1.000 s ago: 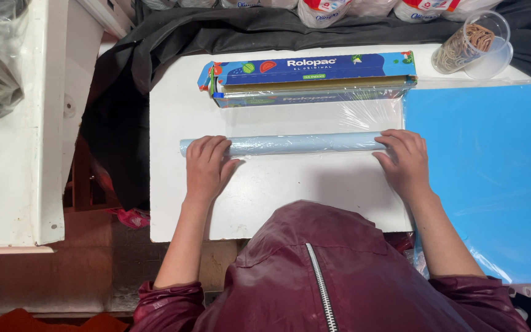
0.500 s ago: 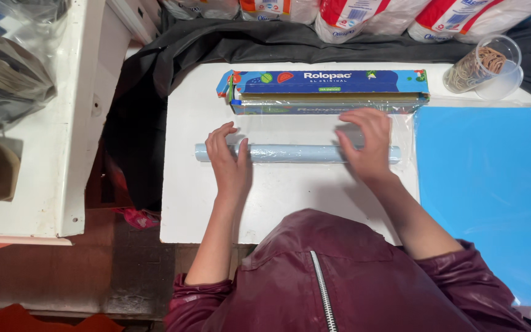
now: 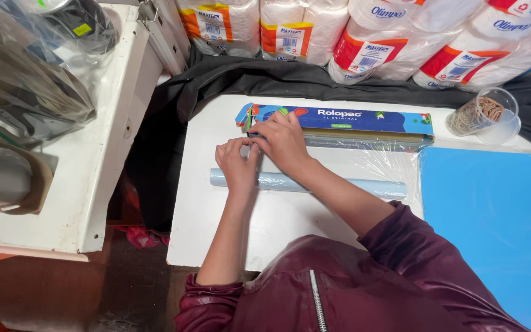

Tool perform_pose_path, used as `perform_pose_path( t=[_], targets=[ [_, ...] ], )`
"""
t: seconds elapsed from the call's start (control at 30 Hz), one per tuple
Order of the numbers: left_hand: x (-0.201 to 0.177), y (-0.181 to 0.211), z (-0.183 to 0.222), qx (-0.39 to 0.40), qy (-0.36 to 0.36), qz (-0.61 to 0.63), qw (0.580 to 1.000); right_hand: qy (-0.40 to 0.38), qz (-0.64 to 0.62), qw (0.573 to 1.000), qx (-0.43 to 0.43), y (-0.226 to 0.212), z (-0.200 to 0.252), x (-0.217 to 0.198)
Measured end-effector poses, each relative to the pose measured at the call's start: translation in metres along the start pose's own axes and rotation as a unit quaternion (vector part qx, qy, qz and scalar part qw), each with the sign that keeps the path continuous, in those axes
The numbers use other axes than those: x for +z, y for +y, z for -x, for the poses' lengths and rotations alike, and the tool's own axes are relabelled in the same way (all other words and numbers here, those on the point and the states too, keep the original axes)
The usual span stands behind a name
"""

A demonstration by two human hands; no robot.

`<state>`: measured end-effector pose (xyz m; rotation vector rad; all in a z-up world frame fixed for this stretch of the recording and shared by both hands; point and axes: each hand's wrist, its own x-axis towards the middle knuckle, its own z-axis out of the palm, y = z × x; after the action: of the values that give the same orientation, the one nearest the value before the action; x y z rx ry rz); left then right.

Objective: The person rolls a blue sheet of paper into a tube by hand and then wraps the tube in clear plastic wrap pulled from a dispenser box.

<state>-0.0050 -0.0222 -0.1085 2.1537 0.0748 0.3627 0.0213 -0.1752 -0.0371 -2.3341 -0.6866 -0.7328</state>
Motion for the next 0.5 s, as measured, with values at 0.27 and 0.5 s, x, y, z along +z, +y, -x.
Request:
perform_pose_path(
  t=[0.27,0.5],
  targets=[
    [0.000,0.004,-0.002,-0.026,-0.011,0.005,1.000,-0.023,0.030,0.999,0.015,0.009,0.003,0.011],
    [-0.009,0.018,-0.004,-0.032,-0.015,0.014,0.999,-0.017,0.052,0.998,0.036,0.006,0.006,-0.018]
  ],
)
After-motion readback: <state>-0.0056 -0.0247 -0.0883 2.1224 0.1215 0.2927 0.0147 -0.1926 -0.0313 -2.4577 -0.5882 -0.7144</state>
